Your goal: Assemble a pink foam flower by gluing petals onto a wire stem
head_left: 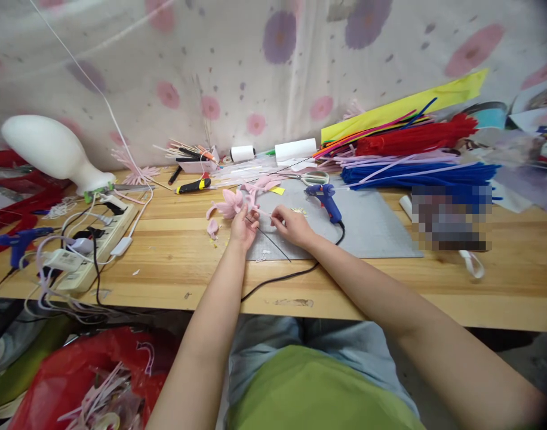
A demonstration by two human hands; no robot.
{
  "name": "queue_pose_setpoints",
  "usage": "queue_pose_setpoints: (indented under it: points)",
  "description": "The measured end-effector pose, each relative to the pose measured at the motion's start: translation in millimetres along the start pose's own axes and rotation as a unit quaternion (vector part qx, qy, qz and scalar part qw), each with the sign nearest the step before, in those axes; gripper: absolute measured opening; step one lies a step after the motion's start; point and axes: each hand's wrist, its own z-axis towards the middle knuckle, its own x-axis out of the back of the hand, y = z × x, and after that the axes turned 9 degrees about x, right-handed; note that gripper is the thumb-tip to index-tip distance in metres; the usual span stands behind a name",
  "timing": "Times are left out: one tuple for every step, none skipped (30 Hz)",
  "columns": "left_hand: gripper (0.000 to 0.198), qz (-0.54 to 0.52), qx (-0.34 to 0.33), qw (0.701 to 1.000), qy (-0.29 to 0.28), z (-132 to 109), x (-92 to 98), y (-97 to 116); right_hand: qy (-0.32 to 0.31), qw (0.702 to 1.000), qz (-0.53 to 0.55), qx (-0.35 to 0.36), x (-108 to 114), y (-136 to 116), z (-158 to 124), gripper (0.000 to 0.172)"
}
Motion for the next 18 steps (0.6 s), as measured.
queue_pose_setpoints:
  points:
    - [0.010, 0.011, -0.004, 1.000, 0.000, 0.1, 0.3, -1.1, -0.001, 1.000, 0.011, 0.003, -0.4, 0.7, -0.4, 0.013]
    - [0.008, 0.018, -0.011, 1.000, 0.001, 0.2, 0.7, -2.0, -0.001, 1.000, 0.024, 0.003, -0.4, 1.7, -0.7, 0.013]
    - [0.006, 0.021, -0.019, 1.000, 0.004, 0.1, 1.2, -2.4, -0.003, 0.999, 0.036, 0.003, -0.2, 2.7, -1.0, 0.013]
    - [0.005, 0.022, -0.026, 0.999, 0.007, 0.0, 1.8, -2.5, -0.007, 0.999, 0.045, 0.002, 0.1, 3.9, -1.2, 0.012]
    - [0.005, 0.021, -0.030, 0.999, 0.010, -0.3, 2.2, -2.2, -0.013, 0.999, 0.051, 0.003, 0.3, 5.0, -1.3, 0.011]
    - [0.005, 0.019, -0.029, 0.999, 0.012, -0.6, 2.6, -1.5, -0.020, 0.998, 0.056, 0.006, 0.4, 6.0, -1.3, 0.011]
    - [0.005, 0.016, -0.020, 1.000, 0.013, -1.0, 2.9, -0.5, -0.027, 0.998, 0.062, 0.010, 0.3, 6.8, -1.1, 0.011]
    - [0.005, 0.013, -0.007, 1.000, 0.014, -1.5, 3.2, 0.8, -0.030, 0.997, 0.071, 0.013, 0.1, 7.4, -0.7, 0.010]
    - [0.006, 0.009, 0.009, 1.000, 0.016, -2.0, 3.5, 2.2, -0.029, 0.996, 0.083, 0.014, 0.0, 7.8, 0.0, 0.011]
    - [0.006, 0.004, 0.024, 1.000, 0.017, -2.4, 3.8, 3.7, -0.024, 0.995, 0.097, 0.011, 0.5, 8.1, 0.9, 0.011]
    - [0.007, -0.003, 0.038, 0.999, 0.018, -2.8, 4.2, 5.0, -0.017, 0.993, 0.114, 0.003, 2.0, 8.2, 1.9, 0.012]
    - [0.008, -0.009, 0.048, 0.999, 0.019, -3.0, 4.6, 6.1, -0.013, 0.991, 0.134, -0.008, 4.9, 8.3, 2.8, 0.014]
    - [0.009, -0.016, 0.052, 0.998, 0.020, -3.3, 4.9, 7.0, -0.014, 0.987, 0.157, -0.021, 9.8, 8.7, 3.3, 0.017]
    - [0.009, -0.021, 0.052, 0.998, 0.020, -3.4, 5.3, 7.7, -0.025, 0.982, 0.183, -0.036, 17.0, 9.5, 3.2, 0.020]
    - [0.009, -0.023, 0.051, 0.998, 0.017, -3.6, 5.5, 8.1, -0.047, 0.975, 0.210, -0.049, 26.6, 11.2, 2.2, 0.025]
    - [0.008, -0.023, 0.047, 0.999, 0.013, -3.8, 5.6, 8.3, -0.077, 0.966, 0.239, -0.067, 38.6, 13.9, 0.3, 0.029]
    - [0.008, -0.022, 0.043, 0.999, 0.008, -3.9, 5.5, 8.4, -0.117, 0.954, 0.262, -0.086, 52.5, 17.7, -2.6, 0.035]
    - [0.008, -0.022, 0.040, 0.999, 0.003, -4.0, 5.2, 8.4, -0.154, 0.945, 0.268, -0.103, 67.5, 22.7, -6.3, 0.038]
